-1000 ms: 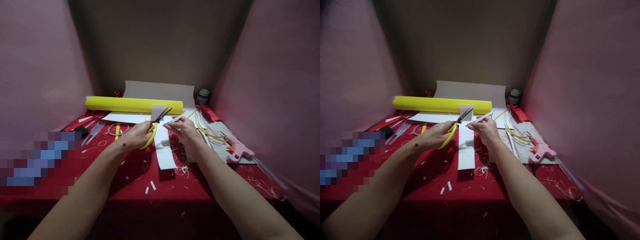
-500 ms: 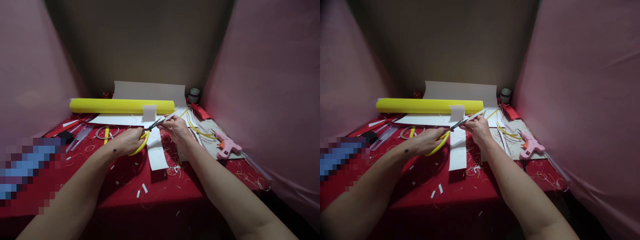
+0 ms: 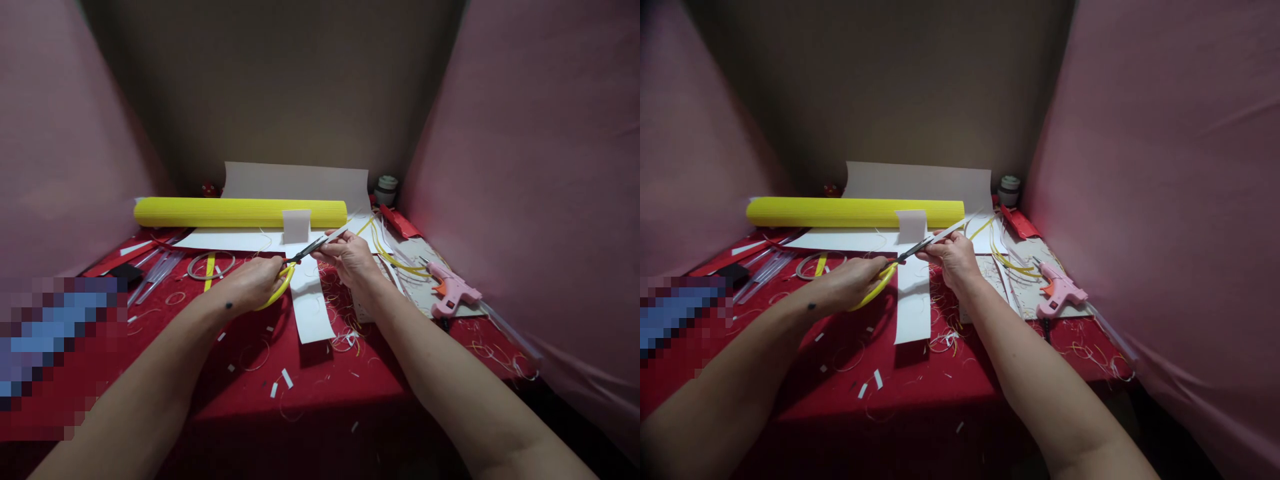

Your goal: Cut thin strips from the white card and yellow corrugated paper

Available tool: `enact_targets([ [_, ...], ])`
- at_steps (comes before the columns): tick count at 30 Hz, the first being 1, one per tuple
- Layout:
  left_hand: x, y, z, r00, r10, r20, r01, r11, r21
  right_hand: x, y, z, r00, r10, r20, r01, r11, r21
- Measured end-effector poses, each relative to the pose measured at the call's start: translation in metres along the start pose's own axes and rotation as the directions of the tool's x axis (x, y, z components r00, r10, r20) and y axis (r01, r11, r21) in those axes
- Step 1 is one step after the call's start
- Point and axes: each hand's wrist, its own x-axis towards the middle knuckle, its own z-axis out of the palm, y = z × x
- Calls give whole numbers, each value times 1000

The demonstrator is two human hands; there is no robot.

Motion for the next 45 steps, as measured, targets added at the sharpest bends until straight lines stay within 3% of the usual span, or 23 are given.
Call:
enact_targets([
  [13,-1,3,-3,1000,3,-12,-3,998,-70,-1,-2,2,999,21,-41,-21,1000,-2],
  [18,-6,14,-12,989,-44,143,73,976,-204,-1,-2,3,999,9,-46,-10,1000,-6],
  [21,-8,16,-12,983,-22,180,72,957,-279,0,0,1,999,11,-35,-11,1000,-10],
  [23,-7,13,-9,989,-21,149,73,933,-353,0,2,0,1000,12,-24,-12,1000,-12],
  [26,-2,4,-4,997,-79,-22,58,863,-503,-2,2,1,1000,14,1,-14,1000,-14],
  [28,2,2,-3,980,-132,-147,21,809,-587,-5,3,3,1000,23,21,-22,999,-32],
  [30,4,6,-3,964,-168,-204,-17,731,-682,-7,4,6,999,29,40,-27,998,-62],
  [34,7,22,-5,954,-229,-194,-36,555,-831,-12,9,9,994,65,86,-58,995,-79],
  [37,9,26,-3,950,-265,-165,-18,482,-876,-13,11,8,990,93,105,-86,994,-65],
  [40,11,21,0,954,-271,-130,14,473,-881,-9,9,5,993,104,58,-103,994,-32],
  [45,10,17,-1,957,-263,-122,47,556,-830,5,3,-5,991,101,-82,-95,993,73],
])
